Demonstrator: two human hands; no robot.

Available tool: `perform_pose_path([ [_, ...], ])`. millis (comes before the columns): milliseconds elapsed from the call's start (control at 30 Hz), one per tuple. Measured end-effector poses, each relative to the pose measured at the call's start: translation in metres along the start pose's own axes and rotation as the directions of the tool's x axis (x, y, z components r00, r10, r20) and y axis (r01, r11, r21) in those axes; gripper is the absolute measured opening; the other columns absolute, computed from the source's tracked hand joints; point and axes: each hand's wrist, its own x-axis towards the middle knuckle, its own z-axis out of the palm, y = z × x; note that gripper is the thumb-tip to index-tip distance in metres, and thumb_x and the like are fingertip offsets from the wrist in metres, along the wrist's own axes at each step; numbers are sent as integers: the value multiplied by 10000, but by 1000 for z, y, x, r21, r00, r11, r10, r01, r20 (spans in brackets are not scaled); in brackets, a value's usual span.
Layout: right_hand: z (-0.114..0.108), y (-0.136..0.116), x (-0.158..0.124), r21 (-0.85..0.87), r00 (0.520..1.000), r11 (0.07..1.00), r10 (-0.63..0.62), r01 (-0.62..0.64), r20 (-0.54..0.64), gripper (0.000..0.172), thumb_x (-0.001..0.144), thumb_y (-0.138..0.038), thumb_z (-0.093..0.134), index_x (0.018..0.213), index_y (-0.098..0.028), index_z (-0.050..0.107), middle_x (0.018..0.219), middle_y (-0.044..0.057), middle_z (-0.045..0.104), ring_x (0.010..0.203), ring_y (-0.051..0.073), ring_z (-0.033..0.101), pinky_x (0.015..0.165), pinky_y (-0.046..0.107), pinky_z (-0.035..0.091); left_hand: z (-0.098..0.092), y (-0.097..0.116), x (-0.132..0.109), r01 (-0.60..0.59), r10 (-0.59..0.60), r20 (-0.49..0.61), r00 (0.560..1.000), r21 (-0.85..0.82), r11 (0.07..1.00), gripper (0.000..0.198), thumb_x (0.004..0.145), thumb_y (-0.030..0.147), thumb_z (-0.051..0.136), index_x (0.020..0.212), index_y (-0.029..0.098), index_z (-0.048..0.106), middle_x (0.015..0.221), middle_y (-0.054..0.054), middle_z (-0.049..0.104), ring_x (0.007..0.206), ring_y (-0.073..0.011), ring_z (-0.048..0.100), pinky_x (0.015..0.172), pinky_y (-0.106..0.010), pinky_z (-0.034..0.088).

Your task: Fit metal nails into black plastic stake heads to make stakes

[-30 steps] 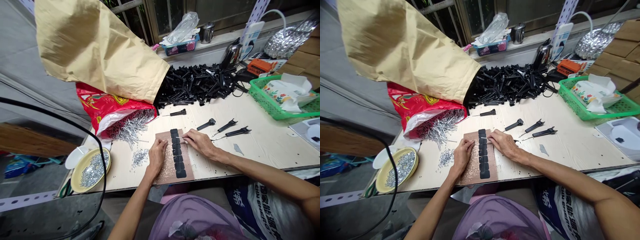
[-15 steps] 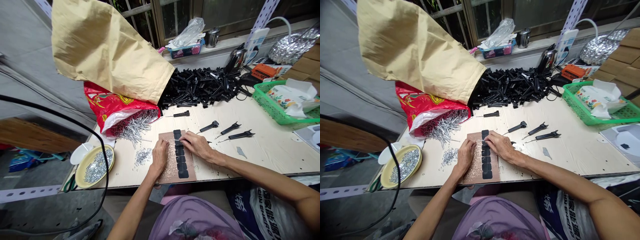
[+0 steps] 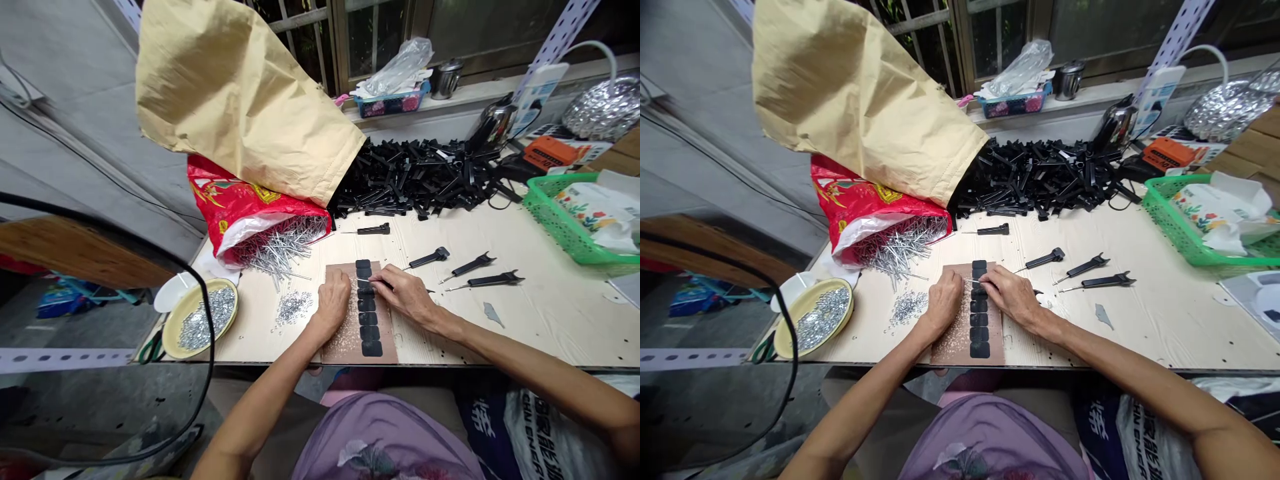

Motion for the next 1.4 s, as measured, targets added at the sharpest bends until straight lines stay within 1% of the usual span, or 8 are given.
perform_pose_path([
  [100,-2,-4,1,13,1000,1000,13,-12,-19,186,918,-273,459,1005,-226,617,933,33,622,820,155,601,684,273,469,-4,-6,2,42,-65,-46,997,-402,915,200,869,248,485,745,144,602,775,-73,617,704,-170,578,593,-256,415],
  [200,-3,-9,2,36,1000,999,6,-5,-21,203,924,-275,456,1047,-240,614,936,33,613,834,153,600,701,273,474,-7,-8,2,200,-210,102,972,-831,518,257,824,385,548,745,146,601,616,-11,597,487,-102,518,477,-213,376],
  [300,-2,-12,4,50,1000,999,-10,10,-8,218,922,-249,456,1074,-251,612,937,34,603,836,152,596,714,273,478,-11,-1,-2,282,-256,246,935,-952,116,276,743,404,641,754,133,595,598,-7,622,438,-78,522,465,-196,401],
  [433,-2,-15,5,57,1000,998,-9,10,-5,221,920,-241,458,1075,-246,615,935,36,598,832,152,593,719,271,477,-18,12,-6,259,-276,277,920,-961,-99,278,677,365,710,733,122,585,606,-19,642,520,-98,591,568,-229,492],
  [567,-6,-18,5,25,1000,1000,-5,5,-19,218,926,-260,450,1058,-239,622,928,39,599,811,145,591,689,254,466,-21,15,-9,234,-244,269,932,-958,-164,256,678,328,726,723,122,580,619,-14,644,557,-95,599,614,-235,506],
  [767,-13,-22,2,-159,999,986,-44,39,-28,220,933,-272,440,1051,-241,623,897,20,591,760,121,584,596,217,407,-18,12,-12,225,-219,257,941,-961,-163,242,680,284,746,802,111,629,679,-18,658,612,-83,608,651,-208,498],
  [1100,-18,-25,2,-313,991,945,-118,93,-63,221,938,-263,434,975,-213,646,853,18,597,743,112,556,601,232,353,-19,15,-11,256,-242,298,923,-948,-191,275,654,273,763,853,112,664,712,-27,683,608,-84,623,668,-214,511],
  [1400,-15,-25,1,-442,971,885,-213,144,-110,219,935,-255,444,886,-202,651,825,32,604,760,137,510,637,271,312,-14,14,-12,277,-231,294,928,-955,-102,282,656,291,758,870,120,693,647,-7,661,588,-88,613,643,-217,506],
])
